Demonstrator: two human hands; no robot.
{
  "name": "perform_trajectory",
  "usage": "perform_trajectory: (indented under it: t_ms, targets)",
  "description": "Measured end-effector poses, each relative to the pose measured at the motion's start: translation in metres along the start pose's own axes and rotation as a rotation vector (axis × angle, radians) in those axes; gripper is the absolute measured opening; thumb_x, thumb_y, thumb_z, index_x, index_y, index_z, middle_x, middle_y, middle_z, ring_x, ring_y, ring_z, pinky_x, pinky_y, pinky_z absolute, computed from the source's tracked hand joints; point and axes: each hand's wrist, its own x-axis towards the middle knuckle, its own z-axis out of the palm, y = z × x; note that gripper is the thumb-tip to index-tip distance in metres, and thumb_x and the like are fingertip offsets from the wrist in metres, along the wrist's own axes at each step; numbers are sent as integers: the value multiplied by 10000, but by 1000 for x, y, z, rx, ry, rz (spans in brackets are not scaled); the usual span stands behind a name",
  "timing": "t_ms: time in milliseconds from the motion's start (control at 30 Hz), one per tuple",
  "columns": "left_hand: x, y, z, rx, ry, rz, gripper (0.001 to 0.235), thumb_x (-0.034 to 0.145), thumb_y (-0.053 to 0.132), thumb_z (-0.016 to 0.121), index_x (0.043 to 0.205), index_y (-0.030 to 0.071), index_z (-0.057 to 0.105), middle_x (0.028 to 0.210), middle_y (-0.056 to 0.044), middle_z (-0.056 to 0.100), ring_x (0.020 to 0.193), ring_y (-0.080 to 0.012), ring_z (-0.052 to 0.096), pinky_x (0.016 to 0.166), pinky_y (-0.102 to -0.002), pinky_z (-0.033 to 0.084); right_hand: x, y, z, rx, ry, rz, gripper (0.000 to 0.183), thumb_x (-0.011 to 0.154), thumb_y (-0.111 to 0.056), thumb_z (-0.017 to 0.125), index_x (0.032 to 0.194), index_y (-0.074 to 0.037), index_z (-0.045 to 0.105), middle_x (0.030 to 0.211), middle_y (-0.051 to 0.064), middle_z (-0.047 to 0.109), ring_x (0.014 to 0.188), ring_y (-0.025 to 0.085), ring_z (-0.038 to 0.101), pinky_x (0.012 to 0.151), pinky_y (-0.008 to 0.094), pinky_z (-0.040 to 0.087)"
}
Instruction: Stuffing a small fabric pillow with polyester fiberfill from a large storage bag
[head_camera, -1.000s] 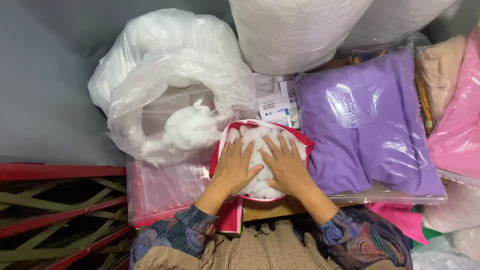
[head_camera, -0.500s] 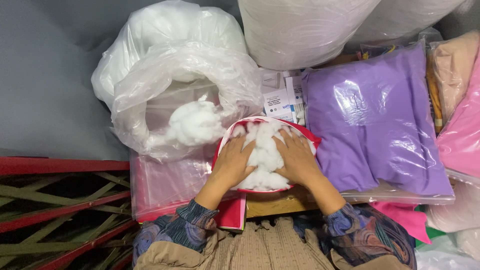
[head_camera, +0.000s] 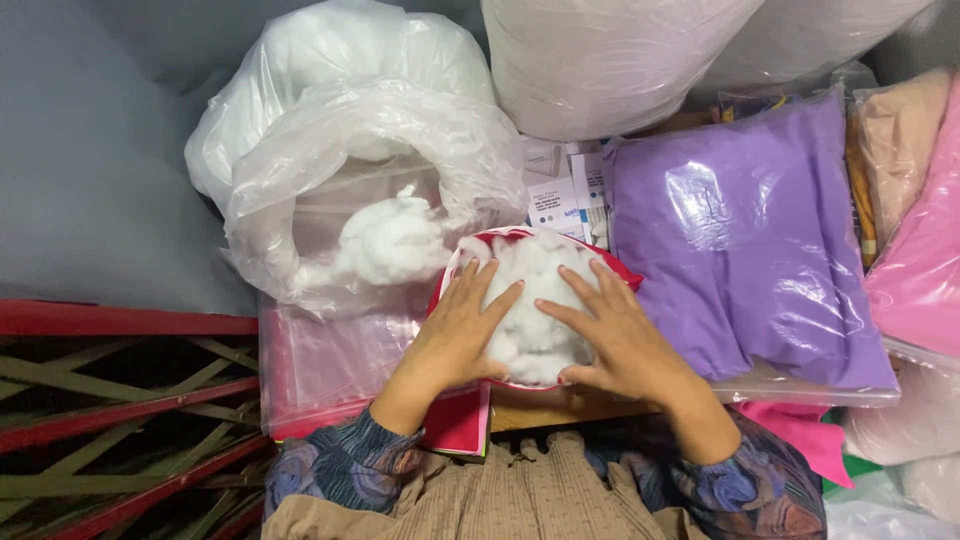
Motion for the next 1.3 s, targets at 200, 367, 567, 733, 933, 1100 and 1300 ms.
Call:
perform_trajectory:
  t_ms: [200, 367, 567, 733, 933, 1100, 1300]
  targets:
    - [17, -17, 36, 92, -9, -61, 970, 698, 130, 879, 1524, 65, 376, 1597, -338, 204, 1489, -514, 219, 1156, -564, 332, 23, -4, 44, -346, -70, 43, 834, 744, -467, 801, 1486, -330, 445, 1647, 65, 286, 1498, 450, 241, 1188, 601, 238]
    - [28, -42, 72, 177, 52, -46, 753, 789, 18, 735, 1482, 52, 443, 1554, -303, 331, 1478, -474, 292, 1122, -534, 389, 36, 25, 73, -379, -126, 133, 754, 755, -443, 781, 1434, -280, 498, 1606, 35, 367, 1496, 408, 286, 1177, 576, 287]
    - [29, -54, 87, 166, -16, -101, 635, 807, 124, 722, 1409, 38, 540, 1487, -277, 438, 1422, -447, 404, 1123, -523, 385, 40, 35, 70, -343, -102, 260, 708, 755, -413, 787, 1390, -216, 545, 1553, 72, 455, 1462, 412, 371, 1147, 574, 346]
    - [10, -27, 24, -23, -52, -73, 894, 685, 422, 859, 1453, 108, 527, 1510, -291, 414, 1452, -469, 348, 1176, -531, 311, 35, 17, 44, -238, -138, 204, 701, 713, -400, 829, 1342, -207, 588, 1558, 70, 456, 1481, 441, 323, 1156, 609, 313]
    - [6, -23, 12, -265, 305, 108, 847, 661, 574, 849, 1310, 83, 617, 1456, -281, 454, 1401, -491, 405, 1163, -521, 345, 23, 8, -17, 404, -2, 113, 677, 731, -181, 758, 1389, -211, 602, 1590, 132, 436, 1480, 540, 209, 1148, 693, 206]
    - [18, -21, 24, -23, 357, -57, 1275, 571, 700, 829, 1544, 37, 343, 1559, -385, 247, 1454, -568, 244, 1174, -614, 273, 47, 10, 1, 303, 219, 217, 691, 929, -441, 664, 1521, -155, 450, 1558, 271, 366, 1459, 494, 315, 1191, 587, 268]
    - [21, -22, 35, 26, 58, -83, 1308, 563, 807, 750, 1538, 42, 333, 1517, -315, 380, 1480, -439, 307, 1219, -553, 206, 61, 6, 46, 21, -54, 140, 730, 930, -628, 559, 1473, -146, 486, 1549, 201, 437, 1484, 393, 339, 1215, 559, 219]
